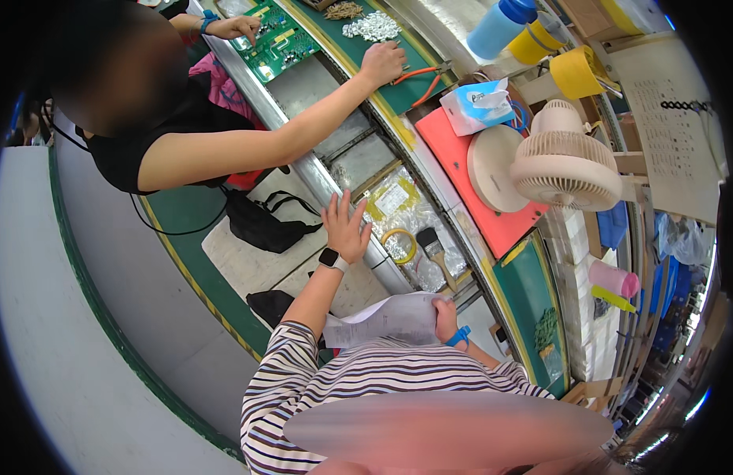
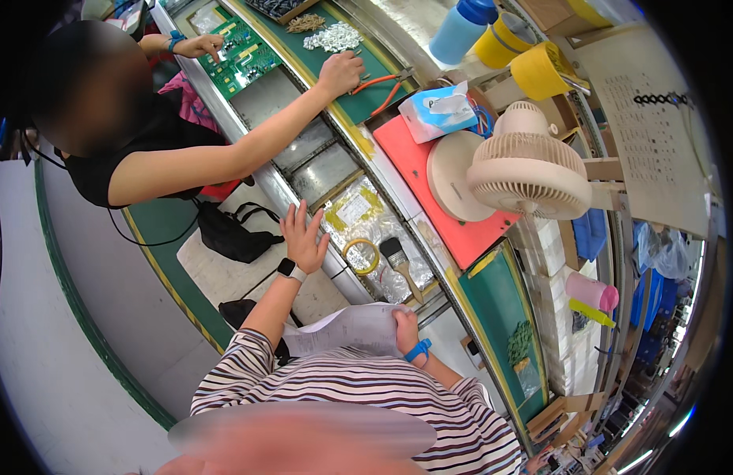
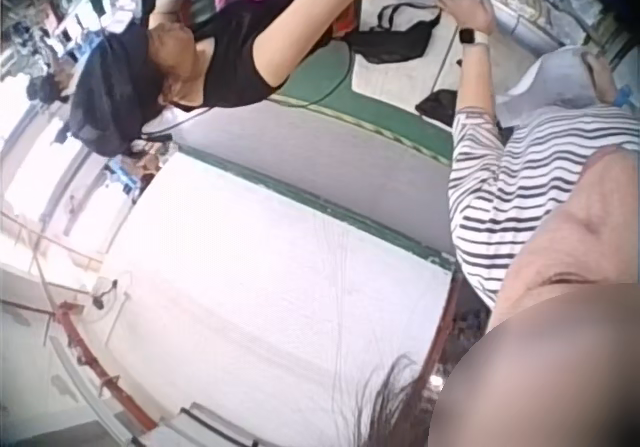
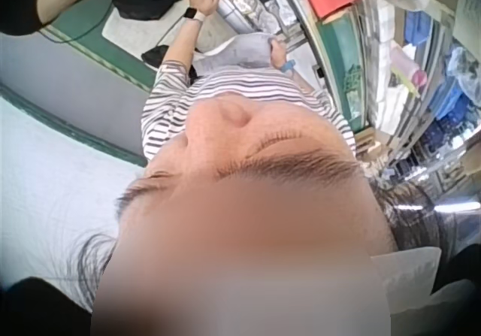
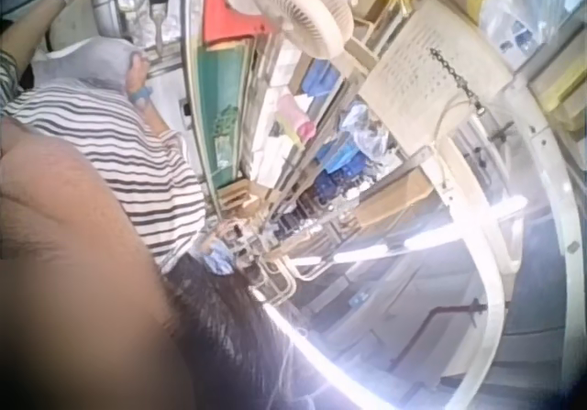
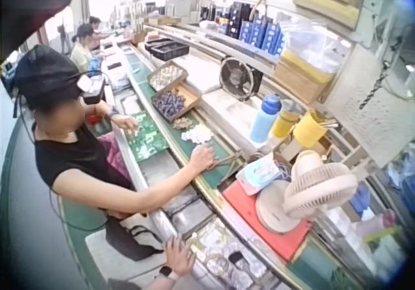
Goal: The person sorts small electronic components by hand on an assembly line, referencing a technical document.
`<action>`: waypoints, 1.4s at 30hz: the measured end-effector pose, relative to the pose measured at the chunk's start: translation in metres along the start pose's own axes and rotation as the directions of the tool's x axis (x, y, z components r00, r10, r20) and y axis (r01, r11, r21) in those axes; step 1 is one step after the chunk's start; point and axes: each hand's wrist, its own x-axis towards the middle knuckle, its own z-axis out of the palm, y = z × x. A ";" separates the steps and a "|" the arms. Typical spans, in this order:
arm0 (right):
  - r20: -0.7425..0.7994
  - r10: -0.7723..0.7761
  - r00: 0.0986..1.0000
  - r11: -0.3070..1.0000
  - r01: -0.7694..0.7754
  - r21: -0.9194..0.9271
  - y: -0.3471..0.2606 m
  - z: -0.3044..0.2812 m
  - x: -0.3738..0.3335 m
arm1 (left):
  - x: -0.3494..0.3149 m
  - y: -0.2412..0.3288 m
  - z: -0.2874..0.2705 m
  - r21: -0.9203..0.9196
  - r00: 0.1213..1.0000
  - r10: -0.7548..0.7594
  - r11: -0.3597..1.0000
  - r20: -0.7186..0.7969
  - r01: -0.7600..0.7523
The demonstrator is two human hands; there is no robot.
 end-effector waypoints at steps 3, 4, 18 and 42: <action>-0.014 -0.031 0.999 0.999 0.032 0.019 -0.002 -0.001 -0.007 | 0.000 0.003 -0.002 0.018 1.000 -0.001 1.000 0.001 0.001; -0.035 -0.012 0.999 0.996 0.015 0.088 -0.004 -0.002 -0.010 | 0.000 0.004 -0.002 0.010 1.000 0.018 1.000 -0.025 -0.018; -0.196 -0.217 0.956 0.954 0.250 0.165 -0.020 -0.074 -0.069 | -0.006 0.015 0.005 0.269 0.999 0.004 0.963 0.040 -0.014; 0.237 -0.287 0.928 0.950 0.244 0.196 -0.100 -0.058 0.059 | -0.018 0.056 -0.021 -0.660 0.765 -0.363 0.389 0.532 0.643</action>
